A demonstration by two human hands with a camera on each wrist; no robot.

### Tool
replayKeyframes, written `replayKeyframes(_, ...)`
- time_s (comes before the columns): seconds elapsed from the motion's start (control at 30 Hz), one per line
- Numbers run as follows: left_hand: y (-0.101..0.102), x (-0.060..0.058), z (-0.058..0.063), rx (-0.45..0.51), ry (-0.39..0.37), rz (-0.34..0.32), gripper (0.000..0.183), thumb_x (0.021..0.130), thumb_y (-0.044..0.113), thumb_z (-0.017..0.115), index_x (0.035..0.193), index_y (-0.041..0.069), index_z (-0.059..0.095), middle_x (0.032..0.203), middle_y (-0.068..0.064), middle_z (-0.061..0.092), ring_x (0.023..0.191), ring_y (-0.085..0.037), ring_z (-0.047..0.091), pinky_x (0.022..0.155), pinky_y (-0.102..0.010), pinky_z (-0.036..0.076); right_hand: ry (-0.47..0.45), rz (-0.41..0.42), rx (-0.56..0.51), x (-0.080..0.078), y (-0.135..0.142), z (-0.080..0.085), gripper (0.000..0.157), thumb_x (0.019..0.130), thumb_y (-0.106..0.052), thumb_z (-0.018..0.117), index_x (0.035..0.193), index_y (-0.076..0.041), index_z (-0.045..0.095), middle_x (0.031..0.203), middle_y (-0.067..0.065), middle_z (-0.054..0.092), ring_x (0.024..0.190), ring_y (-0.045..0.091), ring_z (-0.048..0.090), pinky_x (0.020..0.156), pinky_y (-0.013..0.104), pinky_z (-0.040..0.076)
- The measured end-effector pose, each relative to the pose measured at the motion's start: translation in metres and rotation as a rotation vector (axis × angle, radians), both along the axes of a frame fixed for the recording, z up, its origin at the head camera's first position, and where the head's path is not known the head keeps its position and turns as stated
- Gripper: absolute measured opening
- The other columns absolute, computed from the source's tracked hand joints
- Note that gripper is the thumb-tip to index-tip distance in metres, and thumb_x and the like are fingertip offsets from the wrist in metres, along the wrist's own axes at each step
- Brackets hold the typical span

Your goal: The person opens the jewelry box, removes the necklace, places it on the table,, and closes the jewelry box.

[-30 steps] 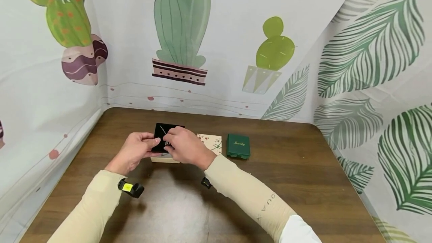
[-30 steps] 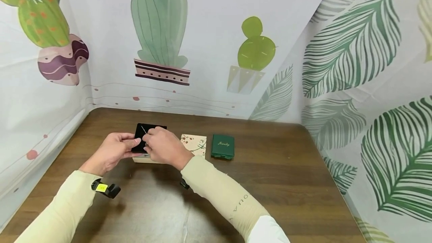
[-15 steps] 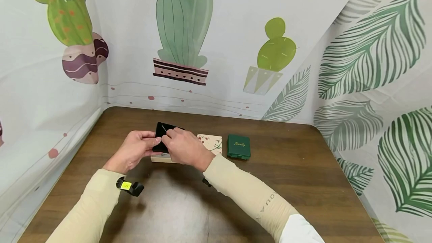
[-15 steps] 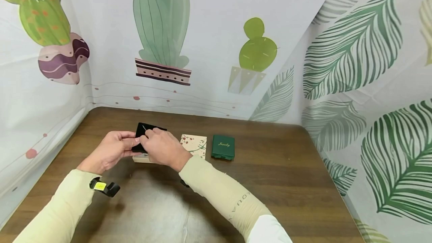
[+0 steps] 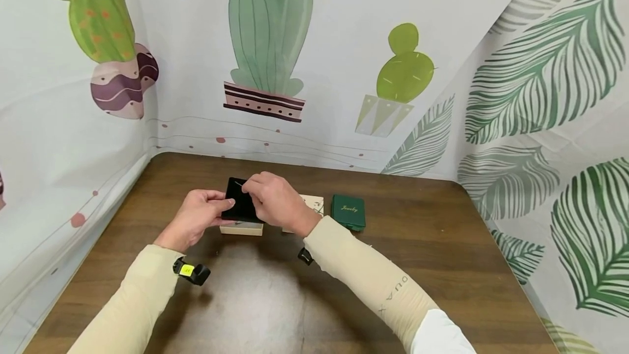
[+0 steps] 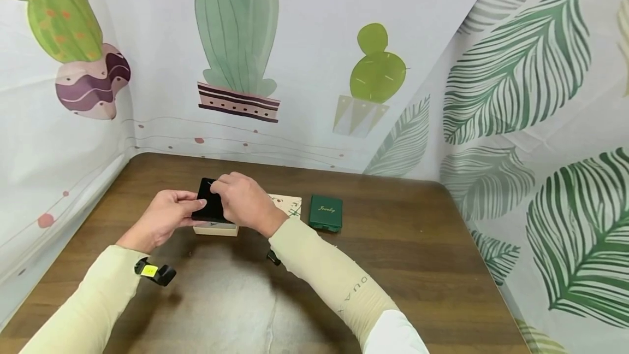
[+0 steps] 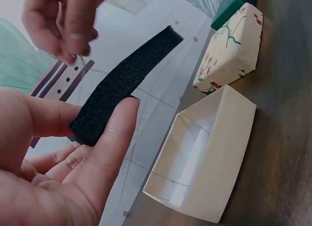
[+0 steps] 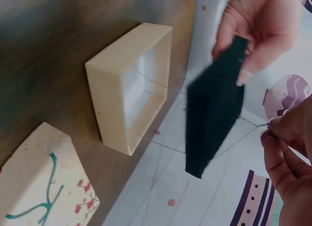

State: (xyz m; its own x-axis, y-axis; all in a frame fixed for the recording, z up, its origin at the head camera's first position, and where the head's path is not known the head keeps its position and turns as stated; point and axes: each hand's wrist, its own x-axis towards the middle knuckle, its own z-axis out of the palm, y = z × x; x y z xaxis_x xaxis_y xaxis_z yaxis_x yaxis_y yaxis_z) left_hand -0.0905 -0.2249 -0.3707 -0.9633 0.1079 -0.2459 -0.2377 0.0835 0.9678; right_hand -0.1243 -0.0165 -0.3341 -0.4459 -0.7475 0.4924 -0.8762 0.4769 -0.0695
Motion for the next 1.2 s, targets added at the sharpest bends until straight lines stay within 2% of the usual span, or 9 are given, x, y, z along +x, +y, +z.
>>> replayKeyframes(0.23,0.000,-0.001,-0.004,-0.013,0.002,-0.002,0.042,0.104,0.010,0.060,0.132,-0.021,0.053,0.120,-0.022,0.067,0.091,-0.007,0.072,0.081,-0.033,0.064,-0.039,-0.024,-0.056,-0.003,0.004,0.014,0.012,0.096,0.002,0.067,0.098,-0.006,0.077,0.099,0.003,0.078,0.094,0.017,0.071,0.087,0.027,0.059)
replayKeyframes(0.33,0.000,-0.001,-0.006,-0.029,0.001,0.003,0.044,0.104,0.011,0.060,0.133,-0.021,0.052,0.130,-0.026,0.061,0.095,-0.006,0.069,0.080,-0.032,0.064,-0.051,-0.028,-0.073,-0.004,0.007,0.019,0.012,0.096,0.001,0.067,0.099,-0.006,0.077,0.099,0.004,0.078,0.093,0.016,0.072,0.088,0.028,0.060)
replayKeyframes(0.53,-0.001,0.000,-0.007,-0.055,-0.011,0.012,0.044,0.105,0.012,0.060,0.134,-0.020,0.050,0.146,-0.032,0.046,0.110,-0.013,0.063,0.081,-0.032,0.064,-0.038,-0.008,-0.116,-0.003,0.011,0.029,0.013,0.096,0.002,0.067,0.097,-0.006,0.077,0.095,0.003,0.078,0.090,0.015,0.072,0.087,0.027,0.060)
replayKeyframes(0.83,-0.002,-0.001,-0.010,-0.067,-0.022,0.019,0.044,0.105,0.012,0.060,0.134,-0.020,0.050,0.145,-0.032,0.044,0.096,-0.005,0.065,0.080,-0.031,0.064,-0.001,0.026,-0.174,-0.001,0.015,0.044,0.017,0.096,0.004,0.065,0.091,-0.008,0.076,0.090,0.000,0.078,0.084,0.012,0.072,0.082,0.023,0.059)
replayKeyframes(1.2,-0.002,0.001,-0.013,-0.084,-0.014,0.025,0.040,0.104,0.010,0.060,0.131,-0.019,0.054,0.133,-0.027,0.053,0.080,-0.005,0.068,0.077,-0.031,0.064,-0.006,0.079,-0.226,0.002,0.020,0.060,0.019,0.095,0.006,0.063,0.089,-0.007,0.076,0.087,0.002,0.077,0.079,0.011,0.069,0.079,0.021,0.057)
